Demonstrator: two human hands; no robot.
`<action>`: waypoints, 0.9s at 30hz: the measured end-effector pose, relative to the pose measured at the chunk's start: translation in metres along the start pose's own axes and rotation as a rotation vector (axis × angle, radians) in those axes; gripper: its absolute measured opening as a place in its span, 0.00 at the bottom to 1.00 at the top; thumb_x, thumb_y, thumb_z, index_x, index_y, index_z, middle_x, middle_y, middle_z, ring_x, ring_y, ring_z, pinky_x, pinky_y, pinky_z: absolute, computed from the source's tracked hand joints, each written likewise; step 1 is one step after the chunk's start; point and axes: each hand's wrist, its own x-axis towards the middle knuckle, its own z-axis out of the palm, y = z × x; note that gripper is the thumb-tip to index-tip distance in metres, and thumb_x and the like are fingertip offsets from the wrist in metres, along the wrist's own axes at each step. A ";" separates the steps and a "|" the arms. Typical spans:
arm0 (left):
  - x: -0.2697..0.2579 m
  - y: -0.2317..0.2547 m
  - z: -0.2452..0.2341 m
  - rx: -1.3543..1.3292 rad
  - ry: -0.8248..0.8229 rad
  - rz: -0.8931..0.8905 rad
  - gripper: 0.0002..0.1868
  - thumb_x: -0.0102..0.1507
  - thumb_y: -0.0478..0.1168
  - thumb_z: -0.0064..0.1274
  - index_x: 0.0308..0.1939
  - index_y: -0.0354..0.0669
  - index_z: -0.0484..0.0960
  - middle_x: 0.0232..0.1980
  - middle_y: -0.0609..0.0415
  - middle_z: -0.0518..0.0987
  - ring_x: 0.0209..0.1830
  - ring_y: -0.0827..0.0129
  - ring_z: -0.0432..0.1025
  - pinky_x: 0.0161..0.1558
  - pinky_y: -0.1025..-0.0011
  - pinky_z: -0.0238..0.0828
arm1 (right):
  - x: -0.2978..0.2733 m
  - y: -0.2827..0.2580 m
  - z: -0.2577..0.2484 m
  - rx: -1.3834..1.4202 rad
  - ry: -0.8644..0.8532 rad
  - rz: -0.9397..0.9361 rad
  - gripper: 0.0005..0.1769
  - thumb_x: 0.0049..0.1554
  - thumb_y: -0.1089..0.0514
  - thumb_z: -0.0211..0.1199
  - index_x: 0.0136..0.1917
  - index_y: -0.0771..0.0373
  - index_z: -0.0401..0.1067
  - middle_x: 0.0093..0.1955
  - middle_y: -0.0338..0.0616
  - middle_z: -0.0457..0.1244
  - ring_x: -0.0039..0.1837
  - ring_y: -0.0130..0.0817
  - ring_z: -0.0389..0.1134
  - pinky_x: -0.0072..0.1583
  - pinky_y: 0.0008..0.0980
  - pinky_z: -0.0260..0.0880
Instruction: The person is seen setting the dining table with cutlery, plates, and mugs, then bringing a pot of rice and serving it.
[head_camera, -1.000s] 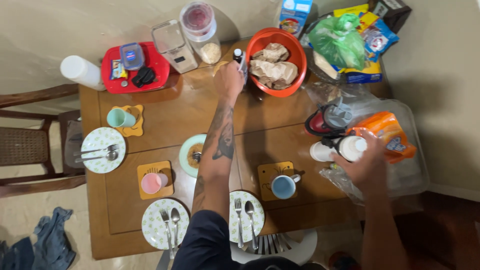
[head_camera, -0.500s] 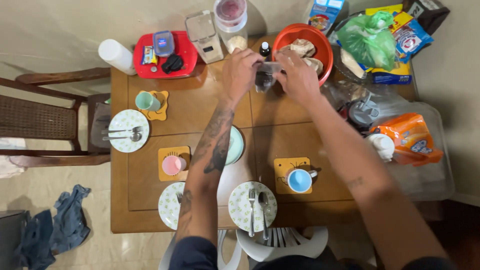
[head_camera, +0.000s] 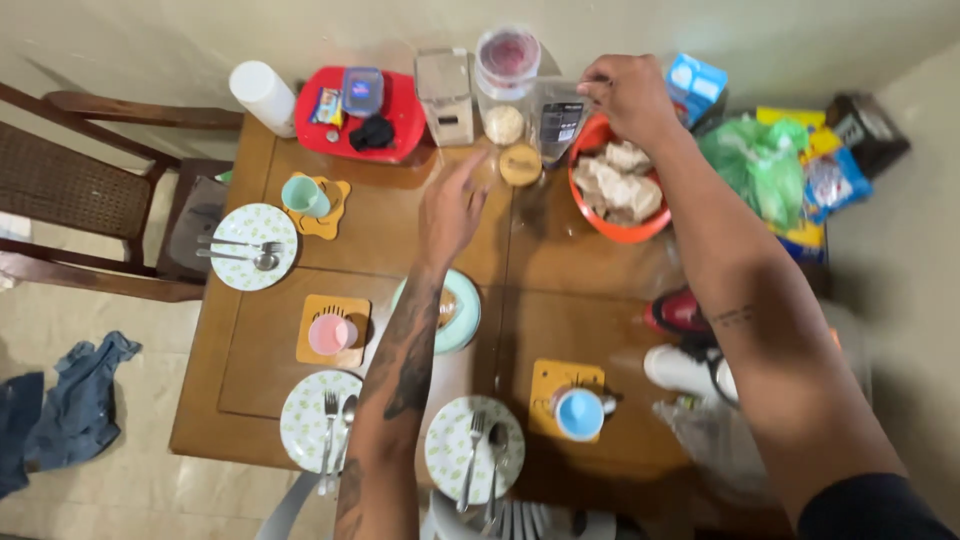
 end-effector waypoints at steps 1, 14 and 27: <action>-0.005 -0.012 0.005 0.006 0.012 -0.003 0.27 0.61 0.32 0.63 0.64 0.48 0.78 0.50 0.48 0.81 0.42 0.56 0.77 0.46 0.62 0.74 | 0.009 0.011 0.001 0.004 -0.005 -0.012 0.05 0.60 0.62 0.72 0.46 0.67 0.78 0.38 0.49 0.69 0.37 0.37 0.70 0.42 0.35 0.70; -0.021 -0.059 0.025 0.001 -0.001 -0.258 0.23 0.63 0.33 0.60 0.62 0.50 0.81 0.51 0.48 0.82 0.37 0.62 0.80 0.39 0.67 0.77 | 0.031 0.149 0.066 0.078 0.028 0.308 0.04 0.59 0.62 0.68 0.46 0.65 0.79 0.38 0.51 0.70 0.40 0.40 0.72 0.45 0.37 0.72; -0.045 -0.082 0.036 0.024 -0.076 -0.315 0.20 0.62 0.35 0.60 0.59 0.48 0.83 0.51 0.47 0.83 0.38 0.62 0.82 0.43 0.66 0.76 | 0.015 0.203 0.130 0.143 0.119 0.450 0.06 0.60 0.61 0.66 0.50 0.65 0.79 0.39 0.49 0.71 0.42 0.42 0.75 0.46 0.36 0.73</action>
